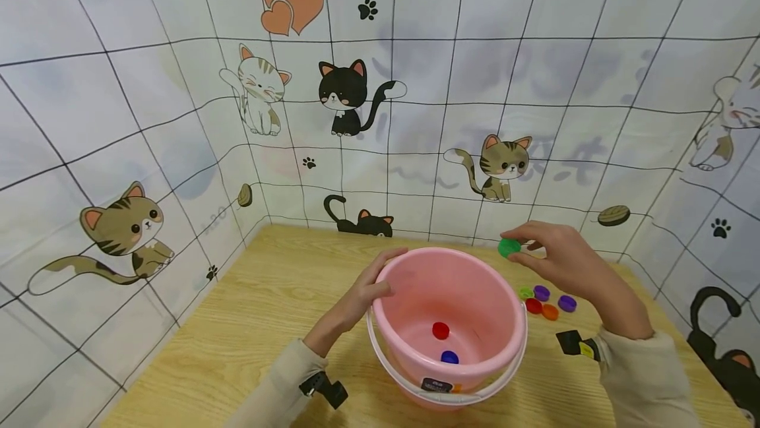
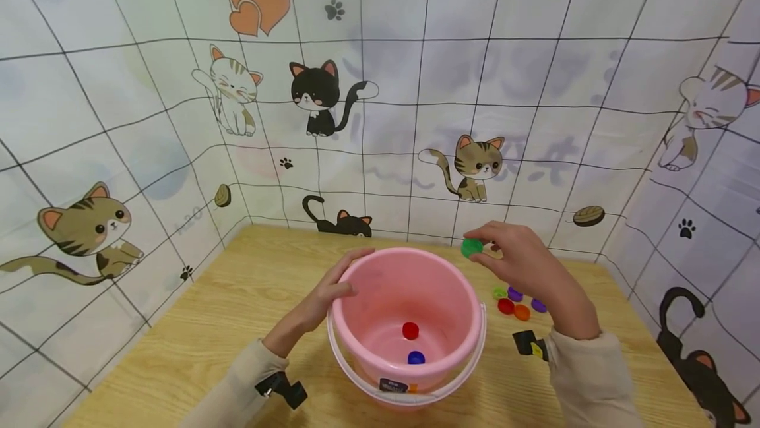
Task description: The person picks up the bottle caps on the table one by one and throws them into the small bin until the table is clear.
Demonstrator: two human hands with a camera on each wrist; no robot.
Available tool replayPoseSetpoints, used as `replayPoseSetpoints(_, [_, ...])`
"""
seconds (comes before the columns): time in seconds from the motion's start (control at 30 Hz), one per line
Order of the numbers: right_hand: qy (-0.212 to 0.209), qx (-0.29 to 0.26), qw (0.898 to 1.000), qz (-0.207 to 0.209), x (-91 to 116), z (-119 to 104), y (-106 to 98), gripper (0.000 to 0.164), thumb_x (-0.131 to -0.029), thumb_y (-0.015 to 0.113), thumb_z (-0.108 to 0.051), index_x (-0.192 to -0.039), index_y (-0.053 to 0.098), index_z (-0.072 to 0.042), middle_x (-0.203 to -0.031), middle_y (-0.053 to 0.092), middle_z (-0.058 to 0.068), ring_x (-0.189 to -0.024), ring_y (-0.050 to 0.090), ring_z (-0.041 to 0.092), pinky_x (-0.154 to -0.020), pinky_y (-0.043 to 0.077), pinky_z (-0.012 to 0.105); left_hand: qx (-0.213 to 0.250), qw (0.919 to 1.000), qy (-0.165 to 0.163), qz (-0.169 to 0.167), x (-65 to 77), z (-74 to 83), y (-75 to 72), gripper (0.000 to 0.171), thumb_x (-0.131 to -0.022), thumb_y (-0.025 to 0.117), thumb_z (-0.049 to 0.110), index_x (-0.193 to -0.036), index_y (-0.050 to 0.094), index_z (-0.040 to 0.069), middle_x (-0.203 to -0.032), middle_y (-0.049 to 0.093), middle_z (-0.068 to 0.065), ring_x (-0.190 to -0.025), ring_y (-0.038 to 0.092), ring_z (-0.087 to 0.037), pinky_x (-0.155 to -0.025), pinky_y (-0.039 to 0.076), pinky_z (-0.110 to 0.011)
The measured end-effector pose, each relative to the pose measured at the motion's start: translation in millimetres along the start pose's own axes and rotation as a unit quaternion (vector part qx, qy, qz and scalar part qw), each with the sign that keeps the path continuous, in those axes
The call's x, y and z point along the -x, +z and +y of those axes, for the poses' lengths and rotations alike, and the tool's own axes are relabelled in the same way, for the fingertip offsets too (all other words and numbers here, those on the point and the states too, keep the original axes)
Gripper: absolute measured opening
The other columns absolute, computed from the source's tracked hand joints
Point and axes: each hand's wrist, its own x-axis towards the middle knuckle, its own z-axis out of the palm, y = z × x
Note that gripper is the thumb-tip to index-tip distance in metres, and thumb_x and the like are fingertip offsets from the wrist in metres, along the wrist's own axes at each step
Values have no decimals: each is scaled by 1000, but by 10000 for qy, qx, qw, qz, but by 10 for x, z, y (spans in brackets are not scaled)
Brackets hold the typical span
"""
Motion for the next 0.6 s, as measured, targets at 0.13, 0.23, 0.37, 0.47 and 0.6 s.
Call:
replayPoseSetpoints(0.13, [-68,105,9999,16,-85,-75,-13,35,-87,81,-14,-122,75,-8,-114,77,7,-94,71,22,-76,64,36,5,10000,8,3,-9,-11,-1,74,-86,51,20,-158,36,27,-150,48,-16,-116,64,-40,-86,62,-50])
replayPoseSetpoints(0.23, [-80,64,9999,-45,-149,-144,-13,35,-87,81,-13,-122,75,-8,-113,77,7,-94,71,21,-76,63,35,35,10000,1,5,-18,-20,1,75,-85,51,19,-158,36,25,-149,49,-16,-115,64,-39,-86,62,-49])
replayPoseSetpoints(0.37, [-69,-113,9998,-172,-225,-223,-2,34,-89,79,-12,-122,75,-8,-115,76,8,-97,72,25,-78,64,41,21,10000,-19,34,-24,-32,0,76,-84,51,19,-158,36,24,-149,49,-15,-116,63,-38,-87,62,-52])
replayPoseSetpoints(0.47, [-86,-185,9996,-210,-272,-263,13,33,-89,79,-11,-122,75,-8,-115,76,8,-98,72,25,-79,64,41,18,10000,-25,48,-22,-32,4,76,-84,52,20,-158,36,24,-149,49,-15,-117,63,-39,-88,60,-57])
replayPoseSetpoints(0.6, [-193,-183,9995,-183,-318,-303,40,33,-87,80,-9,-120,76,-8,-112,77,6,-96,72,23,-80,64,41,36,10000,5,27,-21,-23,9,76,-85,51,20,-159,35,23,-149,48,-16,-116,63,-42,-88,60,-59])
